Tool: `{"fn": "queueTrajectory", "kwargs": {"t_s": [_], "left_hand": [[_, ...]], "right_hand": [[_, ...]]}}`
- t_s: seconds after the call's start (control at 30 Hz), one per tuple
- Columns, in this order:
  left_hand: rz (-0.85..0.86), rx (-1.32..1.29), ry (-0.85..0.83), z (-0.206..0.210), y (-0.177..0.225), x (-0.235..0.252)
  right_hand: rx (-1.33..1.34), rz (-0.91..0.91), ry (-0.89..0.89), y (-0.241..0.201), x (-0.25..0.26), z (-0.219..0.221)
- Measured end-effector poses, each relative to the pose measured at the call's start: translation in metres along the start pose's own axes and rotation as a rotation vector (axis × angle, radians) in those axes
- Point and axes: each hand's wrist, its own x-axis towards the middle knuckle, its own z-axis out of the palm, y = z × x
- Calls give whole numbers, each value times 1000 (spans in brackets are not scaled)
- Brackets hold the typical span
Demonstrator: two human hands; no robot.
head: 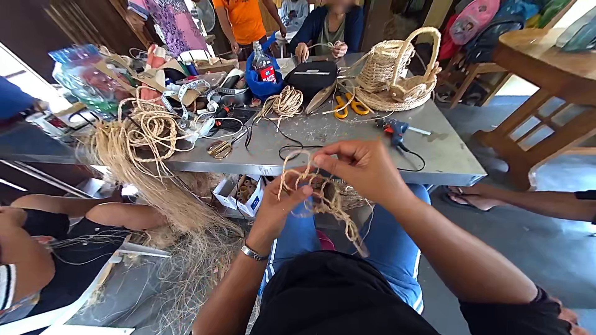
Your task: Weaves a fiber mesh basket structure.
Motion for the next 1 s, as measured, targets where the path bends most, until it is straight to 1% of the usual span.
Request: {"fn": "queueTrajectory", "kwargs": {"t_s": [0.03, 0.1, 0.23, 0.3, 0.37, 0.43, 0.5, 0.57, 0.67, 0.77, 0.87, 0.93, 1.0], "left_hand": [[-20, -15, 2, 4, -1, 2], [-68, 4, -45, 5, 2, 13], [-155, 82, -97, -10, 0, 52], [-159, 104, -113, -19, -8, 80], [-153, 103, -131, -26, -15, 111], [-167, 105, -128, -30, -18, 140], [-173, 122, -125, -35, -19, 166], [-150, 157, -145, -45, -22, 193], [-106, 271, -150, -61, -29, 232], [-132, 417, -159, -75, -34, 268], [-169, 566, -161, -82, -35, 297], [-132, 668, -179, -85, -41, 318], [-42, 600, -161, -88, -56, 338]], "right_hand": [[-38, 17, -55, 6, 3, -4], [-101, 88, -168, 16, 17, -18], [-158, 305, -274, 42, 61, -49], [-230, 354, -361, 59, 87, -61], [-246, 374, -415, 76, 111, -67], [-183, 390, -400, 95, 126, -67], [-128, 370, -343, 108, 140, -67], [-153, 295, -215, 122, 156, -64], [-306, 216, 53, 147, 179, -51], [-520, 167, 253, 156, 199, -42], [-631, 96, 351, 169, 221, -35], [-642, 113, 406, 180, 232, -39], [-587, 153, 459, 195, 236, -50]]}}
